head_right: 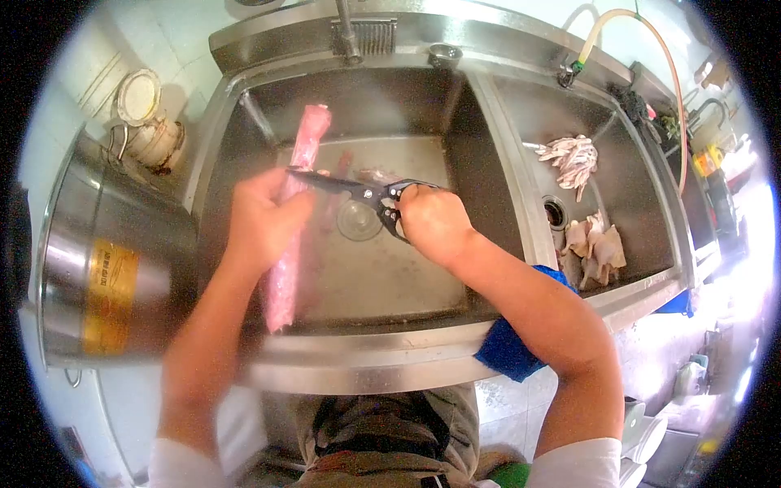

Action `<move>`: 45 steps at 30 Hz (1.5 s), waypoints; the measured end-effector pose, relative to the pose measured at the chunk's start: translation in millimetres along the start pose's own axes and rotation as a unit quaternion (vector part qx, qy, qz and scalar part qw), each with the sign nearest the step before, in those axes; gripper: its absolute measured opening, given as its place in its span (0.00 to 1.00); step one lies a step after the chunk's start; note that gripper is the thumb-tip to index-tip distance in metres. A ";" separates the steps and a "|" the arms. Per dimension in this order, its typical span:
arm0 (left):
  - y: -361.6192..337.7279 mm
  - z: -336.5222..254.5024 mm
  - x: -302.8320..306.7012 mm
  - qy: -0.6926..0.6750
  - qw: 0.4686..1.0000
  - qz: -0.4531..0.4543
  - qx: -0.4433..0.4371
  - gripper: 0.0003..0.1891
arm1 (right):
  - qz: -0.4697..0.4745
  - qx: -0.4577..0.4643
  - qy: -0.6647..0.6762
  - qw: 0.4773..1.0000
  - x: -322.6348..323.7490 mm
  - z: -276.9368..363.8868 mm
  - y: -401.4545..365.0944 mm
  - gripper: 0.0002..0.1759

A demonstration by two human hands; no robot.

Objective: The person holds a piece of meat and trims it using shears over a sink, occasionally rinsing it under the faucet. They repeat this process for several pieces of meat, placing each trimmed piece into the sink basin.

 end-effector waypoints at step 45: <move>-1.4 -0.6 -10.4 0.375 0.925 -0.026 -0.060 0.11 | 0.002 -0.102 0.061 0.993 5.4 -44.7 4.5 0.10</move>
Point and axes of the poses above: each hand's wrist, its own y-axis towards the middle knuckle, its own x-axis out of the back of the hand, z = x × y, the point moved 8 cm from there along y, towards the middle knuckle, and after that the axes turned 5 degrees about -y, right-handed, at the moved point
